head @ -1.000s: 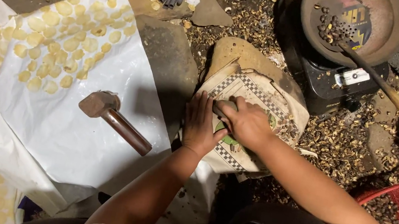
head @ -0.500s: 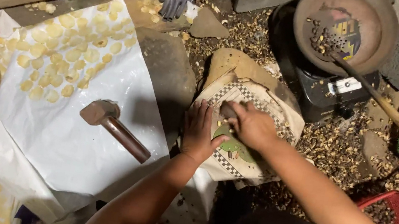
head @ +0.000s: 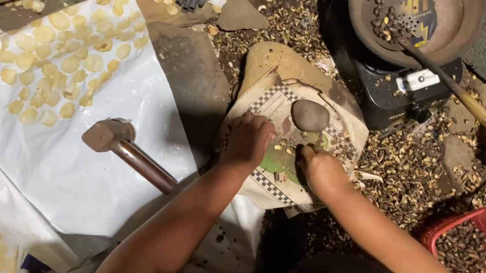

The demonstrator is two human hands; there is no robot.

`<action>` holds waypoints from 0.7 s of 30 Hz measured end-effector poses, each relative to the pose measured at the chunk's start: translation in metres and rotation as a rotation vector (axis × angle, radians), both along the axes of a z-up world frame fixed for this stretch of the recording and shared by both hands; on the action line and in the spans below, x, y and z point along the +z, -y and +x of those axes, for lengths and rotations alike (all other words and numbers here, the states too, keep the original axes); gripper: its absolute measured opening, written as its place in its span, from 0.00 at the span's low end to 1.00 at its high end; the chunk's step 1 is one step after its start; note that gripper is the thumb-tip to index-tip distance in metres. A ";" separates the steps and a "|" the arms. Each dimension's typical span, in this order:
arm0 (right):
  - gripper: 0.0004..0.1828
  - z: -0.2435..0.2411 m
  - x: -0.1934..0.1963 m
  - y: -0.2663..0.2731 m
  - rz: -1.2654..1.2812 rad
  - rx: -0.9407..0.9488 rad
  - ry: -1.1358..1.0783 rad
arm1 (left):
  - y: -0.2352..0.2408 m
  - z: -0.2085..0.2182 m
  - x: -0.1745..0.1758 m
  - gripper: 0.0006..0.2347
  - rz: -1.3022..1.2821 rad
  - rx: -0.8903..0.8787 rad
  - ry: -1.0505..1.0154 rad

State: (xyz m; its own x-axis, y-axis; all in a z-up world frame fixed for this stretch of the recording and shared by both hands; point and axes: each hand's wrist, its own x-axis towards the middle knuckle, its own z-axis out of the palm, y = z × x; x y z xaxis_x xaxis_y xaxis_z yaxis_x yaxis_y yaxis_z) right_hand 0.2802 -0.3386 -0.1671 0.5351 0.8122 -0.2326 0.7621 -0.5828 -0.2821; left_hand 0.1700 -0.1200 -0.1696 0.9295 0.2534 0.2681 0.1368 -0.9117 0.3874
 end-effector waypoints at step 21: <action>0.14 0.007 0.066 0.001 -0.162 -0.160 -0.214 | -0.003 -0.026 0.004 0.09 -1.053 0.308 -0.224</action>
State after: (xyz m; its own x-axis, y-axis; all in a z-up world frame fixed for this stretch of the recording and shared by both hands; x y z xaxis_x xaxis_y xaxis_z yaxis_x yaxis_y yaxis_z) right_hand 0.2872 -0.3392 -0.1007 0.5781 0.6647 -0.4732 0.5906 -0.7410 -0.3194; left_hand 0.1439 -0.1171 -0.1653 0.7885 0.4827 -0.3810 0.4634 -0.0591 0.8842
